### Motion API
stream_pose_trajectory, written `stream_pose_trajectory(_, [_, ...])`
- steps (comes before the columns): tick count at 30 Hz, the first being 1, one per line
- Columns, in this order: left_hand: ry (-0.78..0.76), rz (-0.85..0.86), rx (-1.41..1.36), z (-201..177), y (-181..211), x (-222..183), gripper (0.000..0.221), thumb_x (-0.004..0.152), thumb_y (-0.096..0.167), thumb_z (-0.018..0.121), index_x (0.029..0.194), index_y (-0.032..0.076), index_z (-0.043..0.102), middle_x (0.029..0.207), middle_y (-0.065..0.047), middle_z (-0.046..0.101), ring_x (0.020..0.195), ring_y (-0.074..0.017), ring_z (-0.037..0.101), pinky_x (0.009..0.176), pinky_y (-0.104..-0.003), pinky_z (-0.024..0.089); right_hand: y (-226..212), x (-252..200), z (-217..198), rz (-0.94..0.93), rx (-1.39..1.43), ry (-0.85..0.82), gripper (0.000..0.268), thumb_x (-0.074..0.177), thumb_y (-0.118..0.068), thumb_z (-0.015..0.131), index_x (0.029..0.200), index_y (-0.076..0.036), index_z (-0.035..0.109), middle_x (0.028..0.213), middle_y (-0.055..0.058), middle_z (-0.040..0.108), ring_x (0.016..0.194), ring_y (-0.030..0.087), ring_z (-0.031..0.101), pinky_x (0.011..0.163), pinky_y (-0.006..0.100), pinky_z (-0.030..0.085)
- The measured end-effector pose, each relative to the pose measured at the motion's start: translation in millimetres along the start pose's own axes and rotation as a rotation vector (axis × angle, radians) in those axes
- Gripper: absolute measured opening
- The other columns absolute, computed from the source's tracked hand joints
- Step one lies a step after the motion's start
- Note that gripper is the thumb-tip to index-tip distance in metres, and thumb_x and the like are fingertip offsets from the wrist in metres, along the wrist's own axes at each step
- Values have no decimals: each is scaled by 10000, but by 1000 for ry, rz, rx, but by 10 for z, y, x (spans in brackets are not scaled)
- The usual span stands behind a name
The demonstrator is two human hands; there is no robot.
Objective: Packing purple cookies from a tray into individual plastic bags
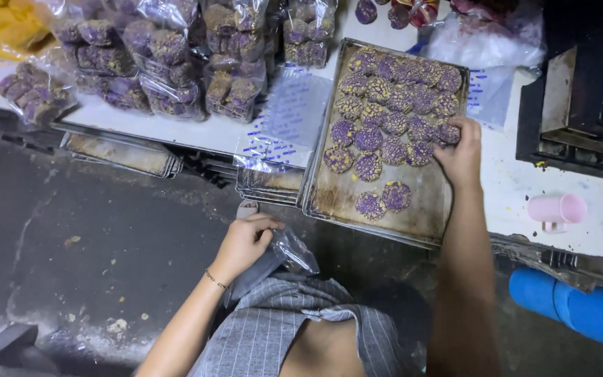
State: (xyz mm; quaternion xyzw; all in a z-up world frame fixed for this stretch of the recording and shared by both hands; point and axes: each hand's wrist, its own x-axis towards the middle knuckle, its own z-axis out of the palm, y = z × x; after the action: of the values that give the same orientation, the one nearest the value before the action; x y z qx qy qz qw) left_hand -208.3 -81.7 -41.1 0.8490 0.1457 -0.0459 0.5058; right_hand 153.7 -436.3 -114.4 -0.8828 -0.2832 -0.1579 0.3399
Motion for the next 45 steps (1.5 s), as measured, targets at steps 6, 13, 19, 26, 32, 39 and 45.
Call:
stream_pose_trajectory(6, [11, 51, -31, 89, -12, -109, 260, 846, -35, 566, 991, -6, 780, 1061, -216, 771, 1003, -458, 702, 853, -513, 583, -305, 148, -245, -105, -562, -324, 547, 718, -16, 866, 1228, -165, 737, 1387, 151, 590, 1217, 422, 639, 1042, 501, 522])
stream_pose_trajectory(13, [9, 103, -204, 126, 214, -46, 382, 834, -137, 498, 975, 25, 814, 1048, -193, 792, 1030, -447, 709, 890, -512, 575, -1644, -604, 669, -23, -106, 31, 533, 781, -95, 910, 1232, -32, 633, 1261, 242, 455, 1134, 494, 584, 954, 561, 529])
stream_pose_trajectory(19, [-97, 129, -155, 73, 432, 111, 378, 843, -125, 505, 993, 52, 803, 1081, -173, 786, 1070, -437, 694, 930, -518, 553, -1791, -342, 374, 180, 72, -89, 800, 654, -63, 900, 1359, -111, 526, 1317, 245, 429, 1191, 587, 572, 1012, 628, 509])
stream_pose_trajectory(26, [-197, 2, -165, 155, 242, 505, 411, 897, -56, 472, 1096, 114, 789, 1136, -152, 769, 1133, -426, 662, 966, -497, 533, -2130, -458, 943, -85, 42, -158, 783, 738, -9, 850, 1410, -171, 484, 1444, 243, 378, 1193, 571, 592, 883, 676, 569])
stream_pose_trajectory(32, [-453, -28, -381, 258, 15, 1200, 391, 860, -27, 541, 1175, 64, 755, 1018, -180, 758, 570, -178, 660, 583, -288, 567, -2284, -313, 445, 121, 312, -194, 681, 712, -134, 893, 1318, -111, 584, 1367, 286, 497, 1224, 539, 566, 927, 591, 550])
stream_pose_trajectory(39, [-742, 247, -678, -25, 28, 1576, 740, 772, -133, 499, 1505, -73, 420, 1477, -249, 518, 1336, -287, 434, 1154, -444, 344, -2367, -511, 596, 26, 184, -701, 515, 709, 11, 756, 1189, -173, 724, 1303, 259, 641, 1136, 513, 653, 943, 559, 566])
stream_pose_trajectory(45, [-531, 412, -32, -229, 1027, 1069, 663, 810, -41, 534, 1468, 32, 505, 1350, -259, 630, 1216, -474, 596, 1017, -537, 497, -1547, -1366, 1426, -22, -488, -742, 119, 816, -164, 591, 770, -210, 691, 732, 50, 728, 692, 301, 768, 575, 387, 608])
